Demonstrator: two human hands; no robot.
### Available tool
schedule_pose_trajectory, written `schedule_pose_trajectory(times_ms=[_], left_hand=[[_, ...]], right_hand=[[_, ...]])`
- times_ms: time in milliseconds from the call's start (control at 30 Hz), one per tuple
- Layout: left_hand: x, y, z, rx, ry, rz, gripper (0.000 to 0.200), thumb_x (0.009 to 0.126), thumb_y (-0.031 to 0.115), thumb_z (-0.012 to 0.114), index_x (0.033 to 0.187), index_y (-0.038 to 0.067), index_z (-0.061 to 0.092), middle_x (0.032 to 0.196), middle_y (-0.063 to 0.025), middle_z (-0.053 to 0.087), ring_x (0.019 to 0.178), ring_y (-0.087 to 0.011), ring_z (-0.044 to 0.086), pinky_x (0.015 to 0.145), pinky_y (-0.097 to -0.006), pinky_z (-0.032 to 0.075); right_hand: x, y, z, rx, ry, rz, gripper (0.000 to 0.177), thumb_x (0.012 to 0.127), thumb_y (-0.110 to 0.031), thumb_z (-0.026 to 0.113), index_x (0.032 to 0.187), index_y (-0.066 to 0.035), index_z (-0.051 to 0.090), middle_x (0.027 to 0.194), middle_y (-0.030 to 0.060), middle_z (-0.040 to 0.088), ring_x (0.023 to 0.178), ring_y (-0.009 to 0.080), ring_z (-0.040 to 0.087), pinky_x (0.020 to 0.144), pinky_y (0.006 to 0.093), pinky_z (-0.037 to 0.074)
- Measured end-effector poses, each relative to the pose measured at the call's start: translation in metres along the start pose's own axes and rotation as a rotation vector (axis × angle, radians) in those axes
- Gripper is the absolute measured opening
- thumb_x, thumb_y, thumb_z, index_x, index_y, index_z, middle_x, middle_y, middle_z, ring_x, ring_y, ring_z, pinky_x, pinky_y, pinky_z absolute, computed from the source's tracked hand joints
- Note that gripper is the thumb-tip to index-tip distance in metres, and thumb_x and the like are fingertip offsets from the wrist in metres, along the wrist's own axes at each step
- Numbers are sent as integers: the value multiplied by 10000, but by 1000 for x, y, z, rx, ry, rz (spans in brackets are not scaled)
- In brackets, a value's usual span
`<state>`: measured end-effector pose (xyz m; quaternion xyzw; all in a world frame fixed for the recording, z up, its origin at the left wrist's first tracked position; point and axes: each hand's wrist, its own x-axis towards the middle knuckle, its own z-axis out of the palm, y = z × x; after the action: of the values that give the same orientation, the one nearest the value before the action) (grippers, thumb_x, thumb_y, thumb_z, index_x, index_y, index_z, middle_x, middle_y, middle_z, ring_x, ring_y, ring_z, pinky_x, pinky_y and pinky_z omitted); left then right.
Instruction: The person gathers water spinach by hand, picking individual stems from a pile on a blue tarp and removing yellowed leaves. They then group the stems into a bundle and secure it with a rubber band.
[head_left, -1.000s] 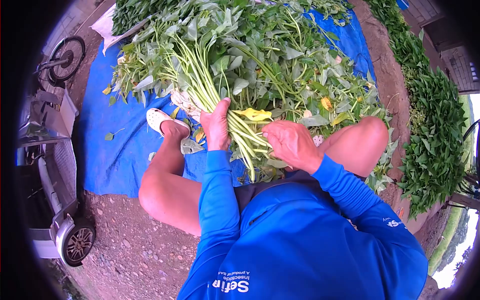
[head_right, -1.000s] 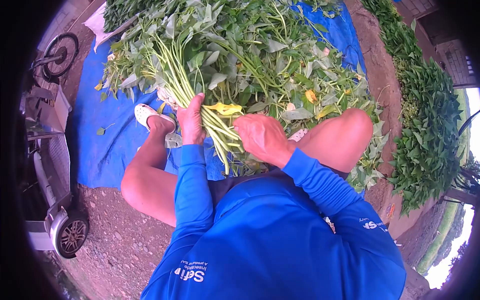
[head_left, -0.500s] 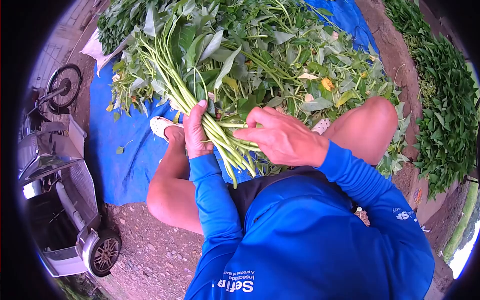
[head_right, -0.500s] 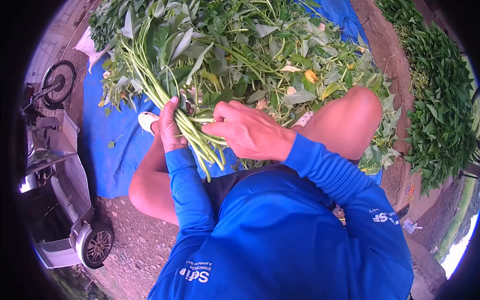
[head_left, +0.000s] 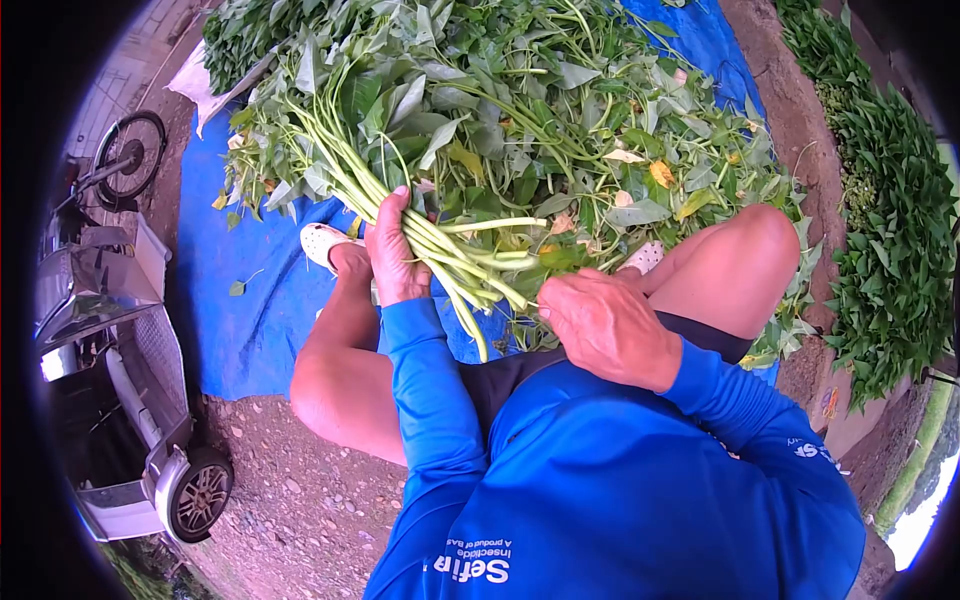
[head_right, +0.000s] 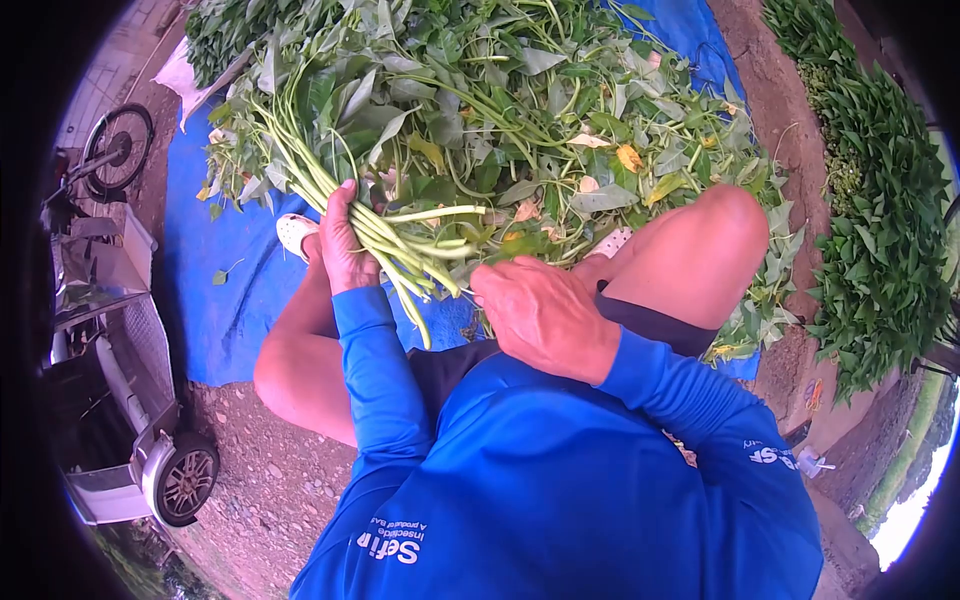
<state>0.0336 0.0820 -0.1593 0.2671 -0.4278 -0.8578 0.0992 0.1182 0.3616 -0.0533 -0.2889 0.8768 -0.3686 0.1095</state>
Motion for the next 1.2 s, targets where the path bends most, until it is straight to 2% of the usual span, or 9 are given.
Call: schedule_pose_trajectory(times_ms=[133,300,433,533,700,833,933,1033,1200], left_hand=[[4,17,-8,-61,-2,-33,203,972,167,775,1057,-9,722,904,-81,752,718,-189,717,657,-317,622],[-1,18,-2,-51,-20,-42,197,972,172,775,1048,-4,729,882,-86,746,703,-188,707,649,-311,619],[-12,23,0,-13,18,-37,195,962,180,788,1043,14,727,884,-72,744,704,-176,710,644,-310,623],[-11,25,-7,-9,66,-6,194,965,172,787,1060,16,722,905,-61,744,696,-176,712,626,-311,625],[-8,27,-15,-106,40,-28,201,983,157,769,1102,2,727,975,-75,767,778,-164,723,703,-298,620],[-3,39,-18,-86,109,-16,152,977,156,777,1040,29,724,904,-77,757,710,-178,709,643,-300,613],[-13,47,-10,-59,149,-7,143,967,160,798,1004,45,722,858,-66,746,668,-177,688,621,-292,606],[-9,39,-16,-12,137,45,150,973,159,793,1017,32,725,862,-61,741,684,-168,692,633,-285,605],[-14,36,-7,43,171,47,206,967,171,785,1079,11,716,957,-73,753,722,-169,712,665,-285,616]], right_hand=[[-1,37,-49,-246,132,264,104,965,-94,681,1021,-12,647,872,188,668,846,410,651,764,513,520],[36,14,-25,162,135,-232,221,959,-126,697,1148,-12,689,886,182,707,885,409,685,781,498,556],[70,9,1,-145,-255,-55,207,963,-182,726,1113,-44,693,873,146,720,860,395,700,759,500,556],[62,25,20,-107,77,-269,210,968,-251,750,994,-68,649,761,170,671,742,411,687,686,539,525],[52,24,0,267,-404,245,337,977,-349,751,961,-28,647,860,186,721,882,415,708,788,553,524],[55,75,-22,-75,-585,299,409,947,-405,769,1082,-20,742,964,226,748,977,430,732,888,549,554],[75,152,-23,-480,-380,423,392,938,-358,749,1141,-26,787,1067,228,780,1050,444,741,992,512,574],[125,218,-2,-154,-37,579,280,918,-177,661,1114,-47,812,1099,252,782,1084,451,743,1013,517,574],[160,269,52,-115,259,636,295,929,-214,709,1166,-75,817,1245,257,746,1191,421,705,1065,493,547]])
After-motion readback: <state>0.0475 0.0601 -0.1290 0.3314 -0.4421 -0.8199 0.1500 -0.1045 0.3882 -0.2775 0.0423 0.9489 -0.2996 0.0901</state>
